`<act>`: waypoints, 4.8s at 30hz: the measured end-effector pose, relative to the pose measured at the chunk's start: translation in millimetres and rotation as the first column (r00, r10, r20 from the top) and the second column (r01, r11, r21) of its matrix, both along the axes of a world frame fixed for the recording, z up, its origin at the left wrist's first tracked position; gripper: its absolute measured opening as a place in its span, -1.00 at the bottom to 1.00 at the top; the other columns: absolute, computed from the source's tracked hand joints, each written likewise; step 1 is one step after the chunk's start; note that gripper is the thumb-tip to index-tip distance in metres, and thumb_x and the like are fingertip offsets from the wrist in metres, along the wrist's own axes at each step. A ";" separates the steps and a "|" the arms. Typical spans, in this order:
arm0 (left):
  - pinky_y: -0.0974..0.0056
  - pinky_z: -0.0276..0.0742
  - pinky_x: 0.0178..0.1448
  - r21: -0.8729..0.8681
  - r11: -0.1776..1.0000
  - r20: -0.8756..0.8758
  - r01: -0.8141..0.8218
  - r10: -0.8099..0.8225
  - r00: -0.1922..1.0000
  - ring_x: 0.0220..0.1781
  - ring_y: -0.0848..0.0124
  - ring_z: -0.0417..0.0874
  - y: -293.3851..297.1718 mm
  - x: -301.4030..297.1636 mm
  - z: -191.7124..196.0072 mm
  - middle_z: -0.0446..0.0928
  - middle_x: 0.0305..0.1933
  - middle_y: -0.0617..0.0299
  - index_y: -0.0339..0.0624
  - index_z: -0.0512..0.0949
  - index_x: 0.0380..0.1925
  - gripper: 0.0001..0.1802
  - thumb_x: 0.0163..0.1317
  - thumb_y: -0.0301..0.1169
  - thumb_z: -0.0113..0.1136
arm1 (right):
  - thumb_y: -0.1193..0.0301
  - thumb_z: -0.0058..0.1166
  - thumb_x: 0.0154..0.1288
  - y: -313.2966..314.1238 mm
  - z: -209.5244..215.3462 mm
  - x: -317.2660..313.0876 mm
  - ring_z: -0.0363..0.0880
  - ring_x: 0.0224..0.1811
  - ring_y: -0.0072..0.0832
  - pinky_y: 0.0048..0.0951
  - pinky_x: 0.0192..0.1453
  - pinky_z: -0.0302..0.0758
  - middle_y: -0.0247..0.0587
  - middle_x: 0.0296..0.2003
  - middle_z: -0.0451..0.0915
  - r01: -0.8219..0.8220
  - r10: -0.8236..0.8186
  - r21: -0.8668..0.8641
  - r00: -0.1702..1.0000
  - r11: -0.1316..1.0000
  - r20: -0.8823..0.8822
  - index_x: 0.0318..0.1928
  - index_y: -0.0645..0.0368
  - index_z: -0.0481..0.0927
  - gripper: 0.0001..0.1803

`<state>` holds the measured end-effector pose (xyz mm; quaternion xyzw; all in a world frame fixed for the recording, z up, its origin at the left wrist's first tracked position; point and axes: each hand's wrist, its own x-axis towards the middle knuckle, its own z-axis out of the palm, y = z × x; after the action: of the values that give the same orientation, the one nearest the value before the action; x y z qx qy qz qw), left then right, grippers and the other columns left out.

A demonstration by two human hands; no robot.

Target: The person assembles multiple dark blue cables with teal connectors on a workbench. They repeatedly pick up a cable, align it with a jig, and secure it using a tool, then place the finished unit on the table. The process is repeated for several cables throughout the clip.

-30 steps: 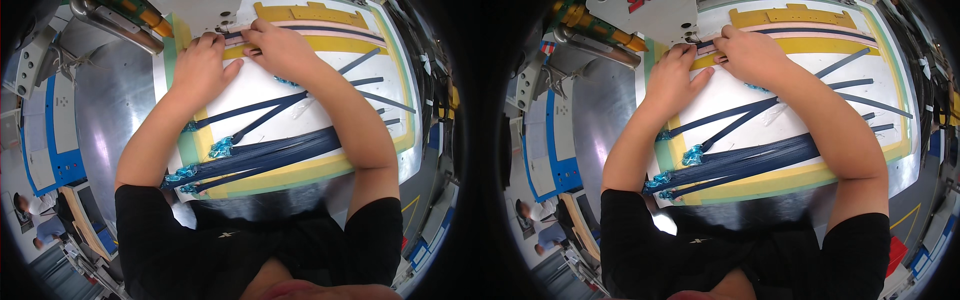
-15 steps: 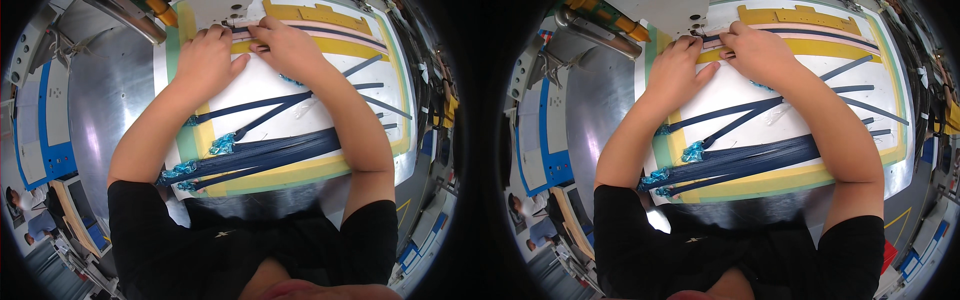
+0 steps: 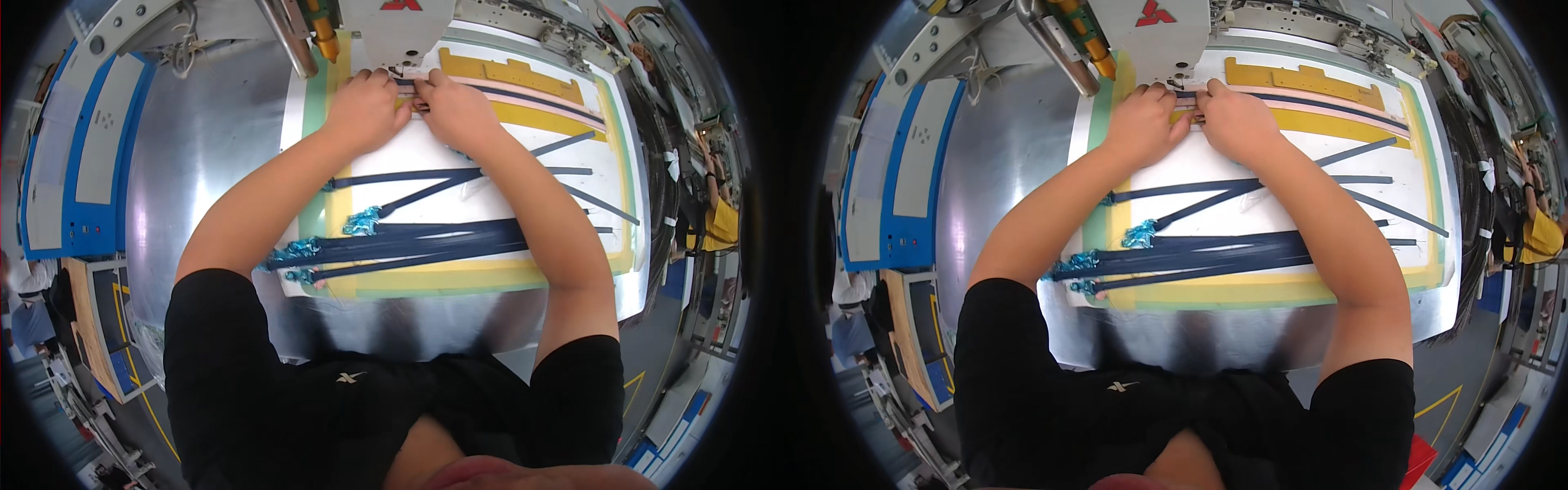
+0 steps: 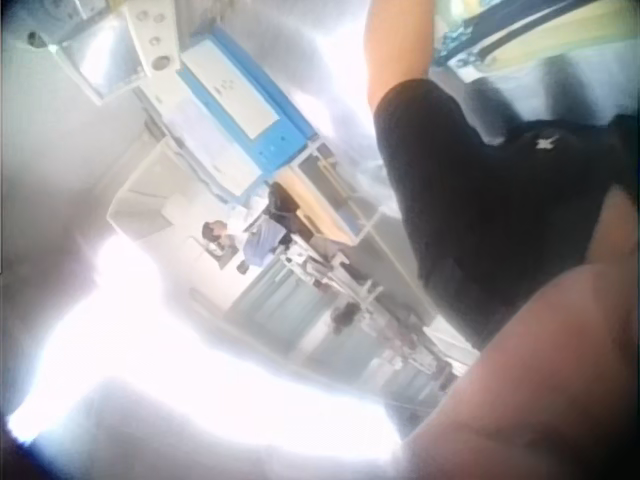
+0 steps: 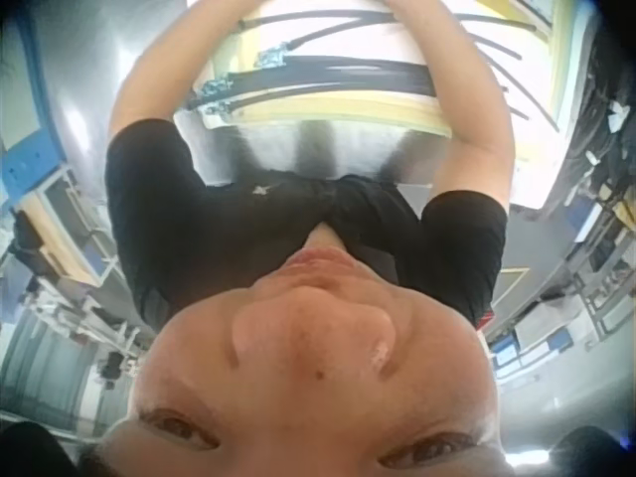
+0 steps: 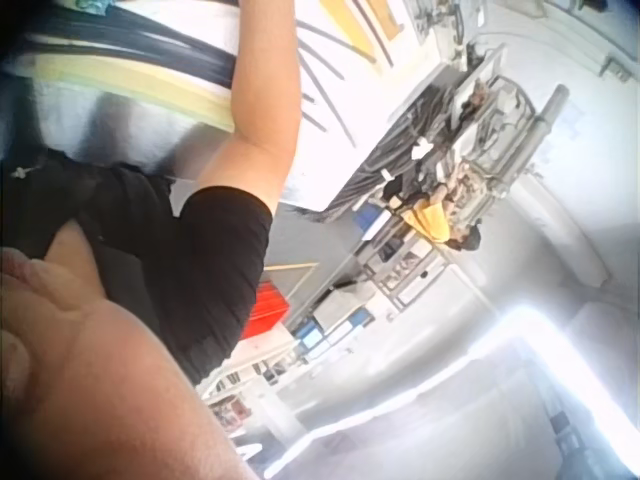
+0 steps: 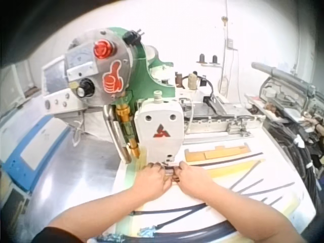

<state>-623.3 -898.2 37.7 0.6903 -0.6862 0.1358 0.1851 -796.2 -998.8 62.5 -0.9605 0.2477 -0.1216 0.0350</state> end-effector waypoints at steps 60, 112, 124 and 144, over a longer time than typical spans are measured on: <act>-0.15 0.44 0.45 0.485 0.832 0.068 -0.269 0.271 0.960 0.45 -0.03 0.54 -22.4 -97.4 56.4 0.49 0.43 -0.04 0.03 0.51 0.45 -0.10 0.26 0.35 0.28 | 0.45 -0.01 0.43 -54.4 -3.5 -94.7 0.76 0.05 -0.09 -0.09 0.13 0.70 -0.04 0.09 0.67 0.076 -0.078 -0.072 0.997 0.995 -0.023 0.04 0.14 0.76 -0.68; -0.53 0.36 0.30 0.445 0.870 -0.194 -0.210 0.323 0.926 0.42 -0.02 0.50 -84.7 -166.2 46.9 0.54 0.35 0.00 -0.09 0.72 0.20 -0.22 0.09 0.20 0.43 | 0.60 -0.07 0.32 -120.0 15.2 -196.5 0.64 0.15 0.10 0.00 0.23 0.58 0.00 0.20 0.58 0.061 -0.061 0.036 0.998 0.997 -0.005 0.28 0.15 0.62 -0.48; -0.40 0.42 0.26 0.455 0.859 -0.152 -0.236 0.336 0.930 0.45 -0.01 0.48 -77.5 -179.3 67.8 0.51 0.38 0.02 -0.04 0.67 0.25 -0.20 0.11 0.22 0.40 | 0.65 -0.08 0.29 -156.5 19.6 -265.8 0.62 0.14 0.07 -0.06 0.21 0.57 0.01 0.12 0.61 0.139 -0.140 0.076 0.990 0.987 0.001 0.23 0.20 0.64 -0.49; -0.53 0.38 0.29 0.456 0.870 -0.195 -0.189 0.304 0.932 0.43 -0.01 0.51 -118.5 -222.5 46.0 0.55 0.32 0.02 -0.08 0.71 0.19 -0.23 0.12 0.23 0.40 | 0.64 -0.07 0.29 -161.5 -4.1 -266.4 0.63 0.16 0.04 -0.07 0.20 0.60 -0.05 0.20 0.59 0.048 -0.053 0.070 0.996 0.996 0.074 0.25 0.14 0.62 -0.47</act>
<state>-845.8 -1016.7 83.7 0.8081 -0.5741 -0.0879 0.0978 -1062.5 -1160.4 58.4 -0.9469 0.2744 -0.1505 0.0739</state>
